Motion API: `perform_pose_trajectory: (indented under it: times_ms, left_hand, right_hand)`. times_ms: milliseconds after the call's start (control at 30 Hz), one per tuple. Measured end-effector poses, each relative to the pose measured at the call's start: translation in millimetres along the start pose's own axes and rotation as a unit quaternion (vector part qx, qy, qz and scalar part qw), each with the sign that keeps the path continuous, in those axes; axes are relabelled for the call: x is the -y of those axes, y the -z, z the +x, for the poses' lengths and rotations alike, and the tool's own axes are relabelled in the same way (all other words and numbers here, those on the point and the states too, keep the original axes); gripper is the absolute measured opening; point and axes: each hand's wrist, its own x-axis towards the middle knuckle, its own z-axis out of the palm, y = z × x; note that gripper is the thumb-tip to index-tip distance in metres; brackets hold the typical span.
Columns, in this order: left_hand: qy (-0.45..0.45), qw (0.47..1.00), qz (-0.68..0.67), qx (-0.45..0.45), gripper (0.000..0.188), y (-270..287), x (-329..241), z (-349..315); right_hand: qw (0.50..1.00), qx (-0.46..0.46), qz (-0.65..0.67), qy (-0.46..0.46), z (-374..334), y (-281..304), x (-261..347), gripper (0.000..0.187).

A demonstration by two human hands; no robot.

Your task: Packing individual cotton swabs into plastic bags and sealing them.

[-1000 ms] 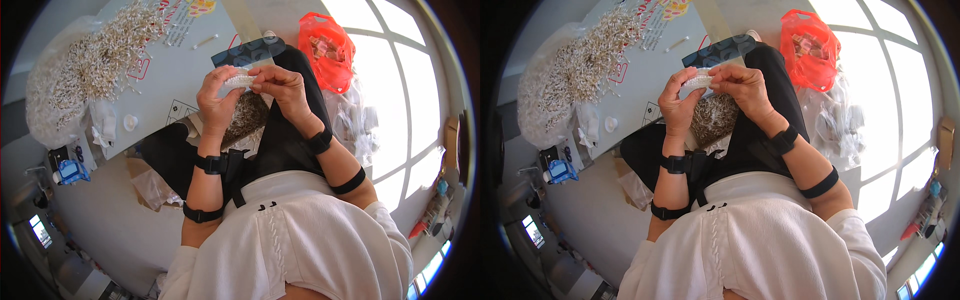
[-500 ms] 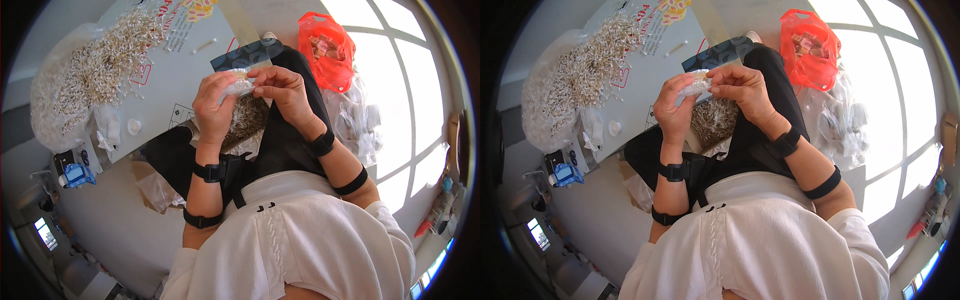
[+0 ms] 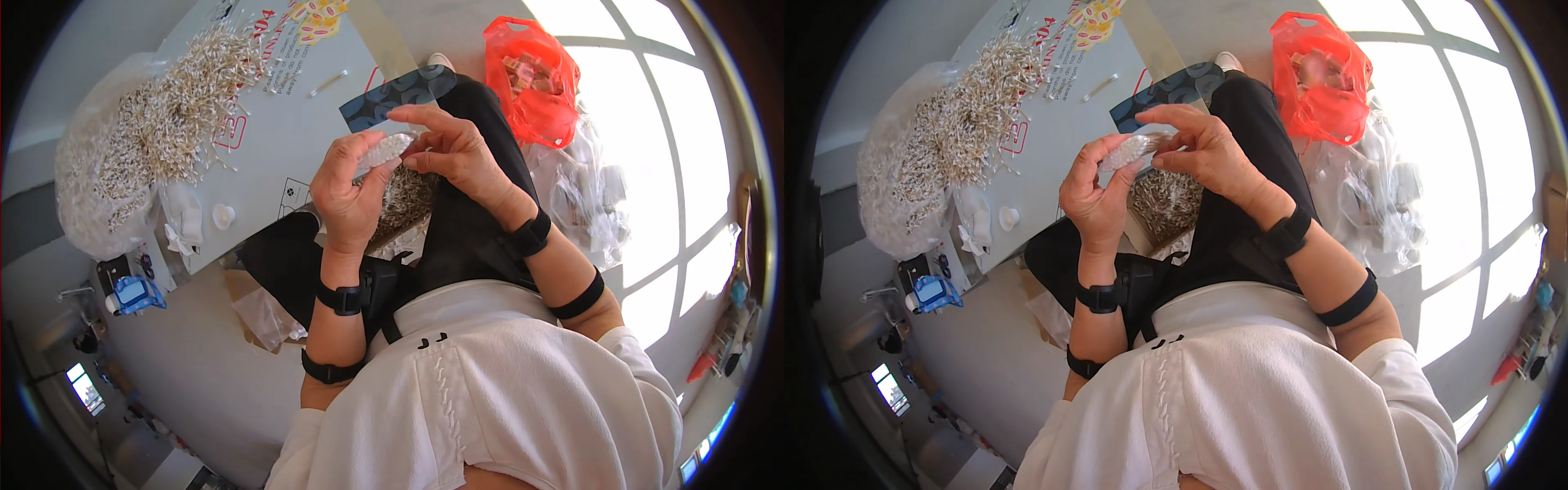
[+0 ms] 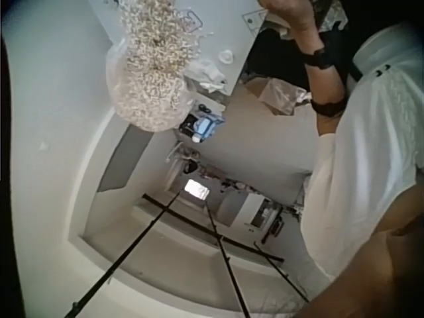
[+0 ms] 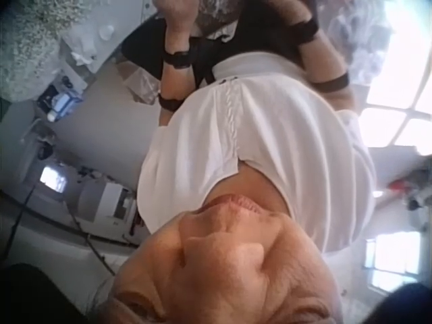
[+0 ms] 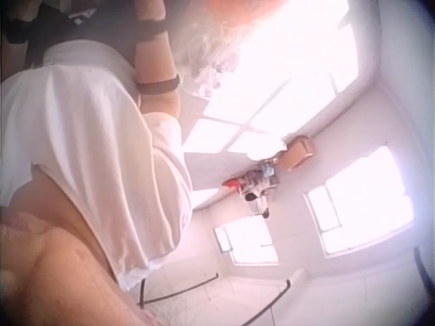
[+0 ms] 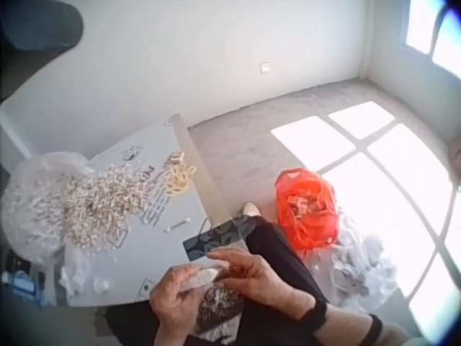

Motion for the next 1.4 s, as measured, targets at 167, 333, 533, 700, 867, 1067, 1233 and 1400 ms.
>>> perform_pose_trajectory:
  times_ms: [167, 333, 533, 700, 867, 1067, 1233, 1400]
  left_hand:
    - [0.138, 0.986, -0.098, 0.012, 0.032, 2, 0, -1]
    - [0.248, 0.944, -0.217, -0.006, 0.031, 1, 1, 1]
    - [0.289, 0.909, -0.299, -0.035, 0.035, -2, 1, -1]
    - [0.304, 0.892, -0.33, -0.061, 0.044, -9, 0, -1]
    - [0.315, 0.884, -0.336, -0.077, 0.047, -11, 0, -1]
    - [0.377, 0.855, -0.35, -0.066, 0.027, -10, 10, -3]
    - [0.409, 0.842, -0.349, -0.042, 0.02, -15, 18, -8]
    - [0.431, 0.834, -0.343, -0.034, 0.019, -17, 20, -10]
  right_hand:
    - [0.988, 0.098, -0.009, -0.115, -5, 2, 4, 0.025]
    - [0.979, 0.125, -0.023, -0.159, -6, 4, 1, 0.017]
    - [0.976, 0.115, -0.031, -0.185, -8, -1, 3, 0.016]
    - [0.97, 0.133, -0.031, -0.203, -8, -3, 1, 0.017]
    - [0.975, 0.076, 0.012, -0.209, -10, -9, -2, 0.019]
    - [0.948, 0.045, 0.05, -0.31, -6, -4, 1, 0.03]
    - [0.926, 0.032, 0.109, -0.361, -7, -2, 3, 0.031]
    - [0.906, 0.03, 0.186, -0.379, -10, 2, -3, 0.03]
